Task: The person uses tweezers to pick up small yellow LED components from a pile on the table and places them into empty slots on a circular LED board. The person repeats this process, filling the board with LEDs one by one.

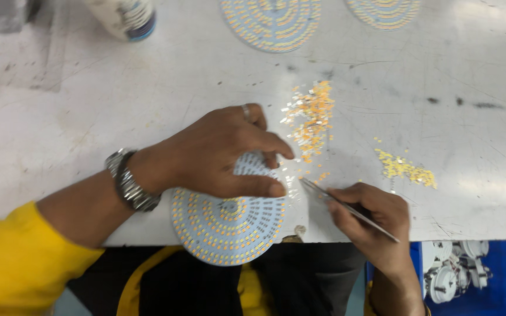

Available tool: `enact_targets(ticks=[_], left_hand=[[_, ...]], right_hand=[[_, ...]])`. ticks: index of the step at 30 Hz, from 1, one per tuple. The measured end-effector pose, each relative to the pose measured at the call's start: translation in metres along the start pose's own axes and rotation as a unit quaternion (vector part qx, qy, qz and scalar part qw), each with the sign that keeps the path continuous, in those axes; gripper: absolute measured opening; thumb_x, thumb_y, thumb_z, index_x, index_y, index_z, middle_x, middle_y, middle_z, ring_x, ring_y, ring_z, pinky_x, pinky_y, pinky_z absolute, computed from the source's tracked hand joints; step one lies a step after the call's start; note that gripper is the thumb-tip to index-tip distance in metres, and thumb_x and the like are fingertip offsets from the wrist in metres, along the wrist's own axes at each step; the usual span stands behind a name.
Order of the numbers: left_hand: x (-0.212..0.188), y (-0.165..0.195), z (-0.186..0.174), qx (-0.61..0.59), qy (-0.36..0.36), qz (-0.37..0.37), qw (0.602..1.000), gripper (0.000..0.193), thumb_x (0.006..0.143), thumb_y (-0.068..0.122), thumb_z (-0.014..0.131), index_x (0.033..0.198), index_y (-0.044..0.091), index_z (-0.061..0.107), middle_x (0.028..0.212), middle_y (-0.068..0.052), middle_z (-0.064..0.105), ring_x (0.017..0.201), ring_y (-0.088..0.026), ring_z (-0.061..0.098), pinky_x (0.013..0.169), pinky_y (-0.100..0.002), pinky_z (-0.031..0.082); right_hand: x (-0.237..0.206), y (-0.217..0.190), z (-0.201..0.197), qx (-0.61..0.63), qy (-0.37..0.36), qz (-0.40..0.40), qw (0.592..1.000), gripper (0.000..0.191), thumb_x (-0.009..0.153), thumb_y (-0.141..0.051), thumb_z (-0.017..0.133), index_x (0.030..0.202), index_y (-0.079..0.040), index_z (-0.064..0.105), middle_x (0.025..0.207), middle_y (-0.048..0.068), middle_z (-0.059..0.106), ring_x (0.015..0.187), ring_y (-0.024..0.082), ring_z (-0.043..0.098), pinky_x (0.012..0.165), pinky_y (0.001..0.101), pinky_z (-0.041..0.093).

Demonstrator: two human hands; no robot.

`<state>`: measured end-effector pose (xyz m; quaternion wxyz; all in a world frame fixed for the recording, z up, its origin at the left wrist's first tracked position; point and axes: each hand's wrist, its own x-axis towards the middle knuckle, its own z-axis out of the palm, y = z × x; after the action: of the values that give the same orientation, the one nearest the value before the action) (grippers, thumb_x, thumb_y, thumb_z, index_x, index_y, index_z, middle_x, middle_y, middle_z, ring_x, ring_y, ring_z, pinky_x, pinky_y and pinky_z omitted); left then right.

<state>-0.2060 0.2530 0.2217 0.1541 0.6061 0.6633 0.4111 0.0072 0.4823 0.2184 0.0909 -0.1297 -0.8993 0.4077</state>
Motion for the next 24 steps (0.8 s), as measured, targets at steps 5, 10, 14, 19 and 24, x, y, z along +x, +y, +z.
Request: enact_targets(ticks=[5,10,14,19,24], left_hand=[[-0.002,-0.006,0.002,-0.004,0.014,-0.003,1.000,0.062,0.091,0.067,0.060,0.112,0.012,0.076,0.087,0.005,0.079,0.094,-0.018,0.061,0.076,-0.034,0.053],[0.000,-0.004,0.004,0.006,0.017,-0.017,1.000,0.062,0.089,0.070,0.060,0.109,0.014,0.076,0.083,0.007,0.078,0.097,-0.016,0.060,0.075,-0.034,0.052],[0.000,-0.005,0.004,0.019,0.018,-0.016,1.000,0.061,0.089,0.070,0.059,0.107,0.014,0.076,0.080,0.009,0.078,0.095,-0.016,0.059,0.075,-0.035,0.052],[0.001,-0.006,0.004,0.019,0.029,-0.008,0.999,0.061,0.090,0.071,0.058,0.106,0.015,0.077,0.079,0.009,0.078,0.095,-0.016,0.058,0.073,-0.035,0.051],[0.001,-0.007,0.005,0.018,0.033,-0.004,0.999,0.063,0.089,0.072,0.057,0.105,0.015,0.077,0.077,0.008,0.077,0.093,-0.016,0.059,0.073,-0.035,0.051]], right_hand=[[-0.018,-0.006,0.012,0.014,0.028,-0.073,0.997,0.008,0.083,-0.003,0.076,0.088,0.000,0.071,0.073,0.005,0.068,0.059,0.007,0.058,0.055,0.0213,0.043],[-0.026,-0.015,0.035,0.008,-0.038,-0.143,0.989,0.013,0.077,-0.008,0.079,0.083,-0.002,0.070,0.071,0.005,0.068,0.056,0.009,0.064,0.052,0.0219,0.047],[-0.025,-0.019,0.038,0.024,-0.038,-0.135,0.990,0.012,0.076,-0.007,0.077,0.085,-0.002,0.070,0.071,0.006,0.068,0.054,0.011,0.062,0.052,0.0227,0.046],[-0.034,-0.022,0.051,0.002,-0.007,-0.158,0.987,0.015,0.075,-0.008,0.078,0.083,-0.002,0.067,0.067,0.007,0.064,0.052,0.012,0.060,0.051,0.0237,0.044],[-0.037,-0.023,0.051,0.004,0.004,-0.166,0.986,0.013,0.078,-0.007,0.076,0.084,-0.001,0.066,0.071,0.008,0.066,0.056,0.013,0.061,0.052,0.0237,0.044]])
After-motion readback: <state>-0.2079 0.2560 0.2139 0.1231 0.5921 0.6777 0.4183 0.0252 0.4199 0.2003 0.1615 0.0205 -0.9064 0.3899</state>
